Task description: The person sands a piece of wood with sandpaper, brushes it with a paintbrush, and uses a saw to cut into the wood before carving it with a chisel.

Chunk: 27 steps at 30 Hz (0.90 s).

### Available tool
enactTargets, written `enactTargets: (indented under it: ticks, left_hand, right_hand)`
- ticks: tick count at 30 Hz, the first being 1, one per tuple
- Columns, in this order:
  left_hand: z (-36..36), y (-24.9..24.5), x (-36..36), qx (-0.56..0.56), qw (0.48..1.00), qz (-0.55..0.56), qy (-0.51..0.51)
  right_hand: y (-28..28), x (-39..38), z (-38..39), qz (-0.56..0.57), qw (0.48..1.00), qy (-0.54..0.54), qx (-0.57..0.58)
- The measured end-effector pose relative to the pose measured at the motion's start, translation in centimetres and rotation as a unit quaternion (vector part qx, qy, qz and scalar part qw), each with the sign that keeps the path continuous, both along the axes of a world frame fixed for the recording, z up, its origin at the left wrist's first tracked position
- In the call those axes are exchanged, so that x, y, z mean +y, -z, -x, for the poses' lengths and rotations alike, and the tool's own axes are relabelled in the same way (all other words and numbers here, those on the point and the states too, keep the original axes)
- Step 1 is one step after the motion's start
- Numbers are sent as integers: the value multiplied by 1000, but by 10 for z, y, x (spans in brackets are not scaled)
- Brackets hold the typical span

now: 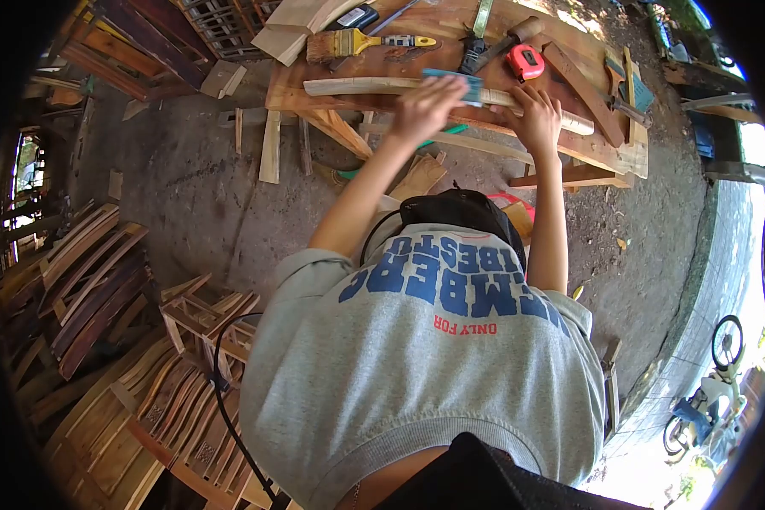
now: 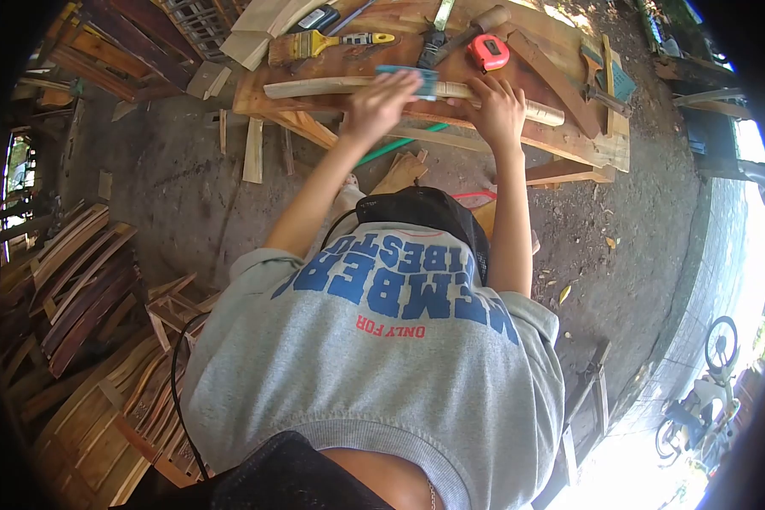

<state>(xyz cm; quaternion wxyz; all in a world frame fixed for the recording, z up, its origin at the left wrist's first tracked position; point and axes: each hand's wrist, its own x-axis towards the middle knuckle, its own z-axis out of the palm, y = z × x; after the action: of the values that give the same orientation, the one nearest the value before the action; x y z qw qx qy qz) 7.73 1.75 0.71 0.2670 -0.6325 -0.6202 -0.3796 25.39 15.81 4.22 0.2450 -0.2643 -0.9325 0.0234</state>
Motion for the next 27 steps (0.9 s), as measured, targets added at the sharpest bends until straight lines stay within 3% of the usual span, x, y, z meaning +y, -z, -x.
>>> enactTargets:
  ticks: [1,3,6,10,13,18,22,27]
  left_hand:
    - [-13,15,19,17,1000,5,-3]
    - [-25,-6,16,38,999,31,-12]
    - [13,4,-7,68,998,-4,-1]
    - [103,-1,-83,56,986,35,-153]
    - [123,-4,-113,79,978,71,-179]
    - [32,8,-33,-3,998,-44,-52]
    - [-27,6,20,2,1000,-17,2]
    - [18,4,-3,37,999,-36,-7]
  right_hand:
    - [2,2,-1,-2,1000,2,-1]
    - [5,4,-1,2,1000,-2,-11]
    - [3,2,-2,-3,1000,-4,0]
    - [1,-1,0,-2,1000,-2,21]
    - [-1,0,0,7,1000,-1,12]
    - [2,4,2,0,1000,1,1]
    - [8,11,1,-1,1000,-7,-4]
    - [1,6,2,22,999,3,-32]
